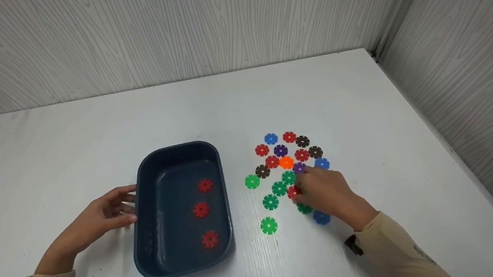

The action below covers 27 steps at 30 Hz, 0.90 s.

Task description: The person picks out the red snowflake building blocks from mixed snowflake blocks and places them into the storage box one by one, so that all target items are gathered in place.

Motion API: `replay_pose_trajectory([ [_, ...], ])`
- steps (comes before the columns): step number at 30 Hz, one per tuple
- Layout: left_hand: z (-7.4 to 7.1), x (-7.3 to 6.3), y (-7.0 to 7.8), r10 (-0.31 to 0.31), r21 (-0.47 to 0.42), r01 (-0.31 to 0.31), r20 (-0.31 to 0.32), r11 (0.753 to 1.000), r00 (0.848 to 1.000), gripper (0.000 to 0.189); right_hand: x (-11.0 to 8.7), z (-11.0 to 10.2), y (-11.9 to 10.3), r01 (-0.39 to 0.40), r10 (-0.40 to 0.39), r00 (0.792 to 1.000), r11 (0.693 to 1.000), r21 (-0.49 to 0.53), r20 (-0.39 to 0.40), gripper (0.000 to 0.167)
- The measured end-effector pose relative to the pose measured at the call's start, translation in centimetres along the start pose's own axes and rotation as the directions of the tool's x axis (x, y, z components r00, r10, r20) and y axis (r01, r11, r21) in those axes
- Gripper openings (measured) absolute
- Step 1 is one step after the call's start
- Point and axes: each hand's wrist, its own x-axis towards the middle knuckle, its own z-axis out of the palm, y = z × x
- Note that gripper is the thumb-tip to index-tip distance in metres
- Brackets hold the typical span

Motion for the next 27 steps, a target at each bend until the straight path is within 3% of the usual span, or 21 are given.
replay_pose_trajectory([
  [17, 0.03, -0.1, 0.01, -0.007, -0.011, 0.007, 0.0, 1.0, 1.0, 0.068, 0.32, 0.12, -0.32, 0.065, -0.065, 0.998, 0.996, -0.056, -0.003, 0.036],
  [27, 0.02, 0.0, 0.01, 0.007, -0.016, -0.007, 0.009, 1.0, 1.0, 0.067, 0.23, 0.81, -0.66, 0.156, -0.188, 0.976, 0.954, -0.255, -0.108, 0.034],
])
